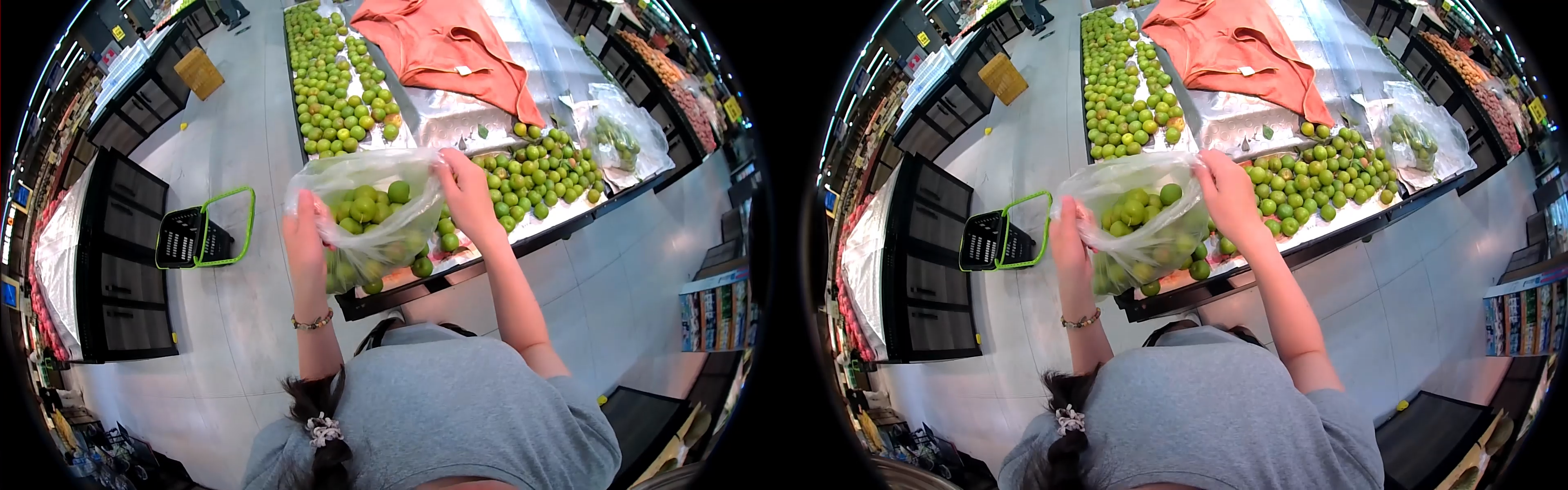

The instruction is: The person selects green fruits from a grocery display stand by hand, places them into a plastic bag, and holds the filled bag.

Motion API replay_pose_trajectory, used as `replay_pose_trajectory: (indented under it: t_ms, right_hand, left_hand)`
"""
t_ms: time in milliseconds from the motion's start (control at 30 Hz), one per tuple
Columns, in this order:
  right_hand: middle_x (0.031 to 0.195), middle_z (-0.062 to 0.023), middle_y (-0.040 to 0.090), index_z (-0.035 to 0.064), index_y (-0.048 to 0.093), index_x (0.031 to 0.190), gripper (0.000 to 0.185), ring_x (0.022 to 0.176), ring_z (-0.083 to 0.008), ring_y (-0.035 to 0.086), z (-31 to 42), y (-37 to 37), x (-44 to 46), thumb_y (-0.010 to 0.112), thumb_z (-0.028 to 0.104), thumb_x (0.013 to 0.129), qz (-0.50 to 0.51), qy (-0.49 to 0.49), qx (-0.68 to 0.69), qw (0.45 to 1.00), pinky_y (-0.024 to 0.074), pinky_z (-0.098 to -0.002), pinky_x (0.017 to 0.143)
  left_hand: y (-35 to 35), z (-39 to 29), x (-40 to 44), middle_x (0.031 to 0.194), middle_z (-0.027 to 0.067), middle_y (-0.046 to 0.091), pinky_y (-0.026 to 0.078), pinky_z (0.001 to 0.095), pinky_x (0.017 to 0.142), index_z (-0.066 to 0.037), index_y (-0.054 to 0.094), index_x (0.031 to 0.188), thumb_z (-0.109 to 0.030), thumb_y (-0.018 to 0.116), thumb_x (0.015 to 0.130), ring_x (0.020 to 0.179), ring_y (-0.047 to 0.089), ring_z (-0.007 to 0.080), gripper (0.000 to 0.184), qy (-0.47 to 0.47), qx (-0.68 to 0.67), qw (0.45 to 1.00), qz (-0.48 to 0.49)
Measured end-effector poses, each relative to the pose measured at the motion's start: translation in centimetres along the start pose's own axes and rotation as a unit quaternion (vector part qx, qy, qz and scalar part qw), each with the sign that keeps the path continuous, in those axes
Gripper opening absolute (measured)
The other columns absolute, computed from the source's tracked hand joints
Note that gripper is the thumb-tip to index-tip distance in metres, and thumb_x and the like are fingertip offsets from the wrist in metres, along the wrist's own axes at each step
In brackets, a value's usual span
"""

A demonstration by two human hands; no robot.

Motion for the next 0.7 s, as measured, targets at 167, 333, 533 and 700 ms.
replay_pose_trajectory:
  t_ms: [167, 333, 533, 700]
  right_hand:
    - [0.074, -0.0028, 0.055, -0.0005, 0.060, 0.093, 0.029, 0.066, -0.0091, 0.051, 1.2, 4.4, -1.8, 0.038, 0.020, 0.095, 0.085, 0.087, 0.253, 0.960, 0.0419, -0.0227, 0.062]
    - [0.086, -0.0023, 0.057, -0.0010, 0.059, 0.103, 0.031, 0.080, -0.0079, 0.051, 2.9, 6.8, -3.1, 0.036, 0.020, 0.095, 0.044, 0.079, 0.323, 0.942, 0.0415, -0.0201, 0.072]
    - [0.112, -0.0065, 0.052, 0.0000, 0.052, 0.114, 0.029, 0.107, -0.0127, 0.047, 6.0, 6.3, -3.0, 0.046, 0.004, 0.086, 0.205, 0.088, 0.308, 0.925, 0.0394, -0.0265, 0.090]
    - [0.135, -0.0135, 0.034, 0.0044, 0.044, 0.125, 0.050, 0.126, -0.0277, 0.034, 7.9, 3.5, -3.1, 0.059, 0.008, 0.077, 0.197, -0.065, 0.154, 0.966, 0.0303, -0.0382, 0.103]
  left_hand:
    - [2.2, -0.9, -0.4, 0.068, 0.0080, 0.061, 0.048, 0.0259, 0.059, 0.000, 0.056, 0.079, -0.034, 0.036, 0.097, 0.064, 0.061, 0.0134, 0.043, -0.045, 0.202, 0.965, 0.160]
    - [5.9, -0.5, -2.6, 0.094, 0.0117, 0.060, 0.046, 0.0320, 0.074, 0.004, 0.051, 0.104, -0.023, 0.043, 0.094, 0.086, 0.059, 0.0205, 0.030, 0.010, 0.211, 0.942, 0.262]
    - [5.2, 1.2, -1.7, 0.089, 0.0084, 0.060, 0.046, 0.0317, 0.075, 0.005, 0.054, 0.099, -0.009, 0.056, 0.083, 0.088, 0.058, 0.0188, 0.021, 0.013, 0.206, 0.916, 0.345]
    - [3.9, 3.7, 0.1, 0.069, 0.0058, 0.058, 0.041, 0.0244, 0.046, 0.001, 0.055, 0.083, 0.000, 0.046, 0.080, 0.055, 0.054, 0.0103, 0.009, -0.072, 0.074, 0.984, 0.144]
Point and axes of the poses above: each hand's wrist, its own x-axis towards the middle knuckle, its own y-axis out of the palm, z = x × y, the point moved 5 cm from there along x, towards the middle knuckle
